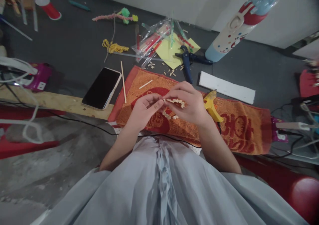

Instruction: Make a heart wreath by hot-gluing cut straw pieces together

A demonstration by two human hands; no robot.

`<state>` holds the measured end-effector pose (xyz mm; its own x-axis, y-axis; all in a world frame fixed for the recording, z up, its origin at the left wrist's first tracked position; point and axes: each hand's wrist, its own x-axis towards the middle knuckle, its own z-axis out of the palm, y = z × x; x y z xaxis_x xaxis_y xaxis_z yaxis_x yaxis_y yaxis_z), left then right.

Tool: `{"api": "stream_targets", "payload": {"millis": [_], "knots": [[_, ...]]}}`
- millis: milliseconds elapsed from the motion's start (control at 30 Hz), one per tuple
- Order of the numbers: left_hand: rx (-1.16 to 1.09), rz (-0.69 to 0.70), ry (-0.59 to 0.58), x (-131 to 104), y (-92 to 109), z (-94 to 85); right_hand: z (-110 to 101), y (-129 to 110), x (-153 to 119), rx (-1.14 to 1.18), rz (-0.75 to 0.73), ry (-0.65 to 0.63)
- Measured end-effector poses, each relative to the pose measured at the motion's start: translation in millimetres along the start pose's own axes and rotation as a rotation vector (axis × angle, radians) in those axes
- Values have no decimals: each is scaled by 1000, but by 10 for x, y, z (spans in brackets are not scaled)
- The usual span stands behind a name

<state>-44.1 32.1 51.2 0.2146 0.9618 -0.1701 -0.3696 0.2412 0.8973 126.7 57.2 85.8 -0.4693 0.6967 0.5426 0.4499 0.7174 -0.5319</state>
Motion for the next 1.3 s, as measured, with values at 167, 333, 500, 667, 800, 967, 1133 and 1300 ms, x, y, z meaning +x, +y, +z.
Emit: {"api": "stream_targets", "payload": {"millis": [167, 333, 500, 667, 800, 967, 1133, 1300], "knots": [[-69, -57, -2, 15, 43, 32, 18, 5, -23, -38, -33, 1], [-99, -117, 8, 50, 21, 71, -27, -9, -77, -50, -10, 2], [-6, -94, 30, 113, -76, 84, -360, 167, -398, -220, 347, -24], [34, -109, 29, 171, -93, 125, -744, 394, -941, -623, 743, -133], [50, -107, 16, 200, -95, 195, -751, 415, -1168, -711, 926, -288], [54, -123, 15, 204, -94, 274, -610, 462, -1260, -683, 938, -243], [80, -127, 30, 204, -90, 296, -670, 563, -1514, -364, 954, 47], [103, -129, 10, 220, -96, 312, -696, 586, -1663, 171, 1092, 514]]}}
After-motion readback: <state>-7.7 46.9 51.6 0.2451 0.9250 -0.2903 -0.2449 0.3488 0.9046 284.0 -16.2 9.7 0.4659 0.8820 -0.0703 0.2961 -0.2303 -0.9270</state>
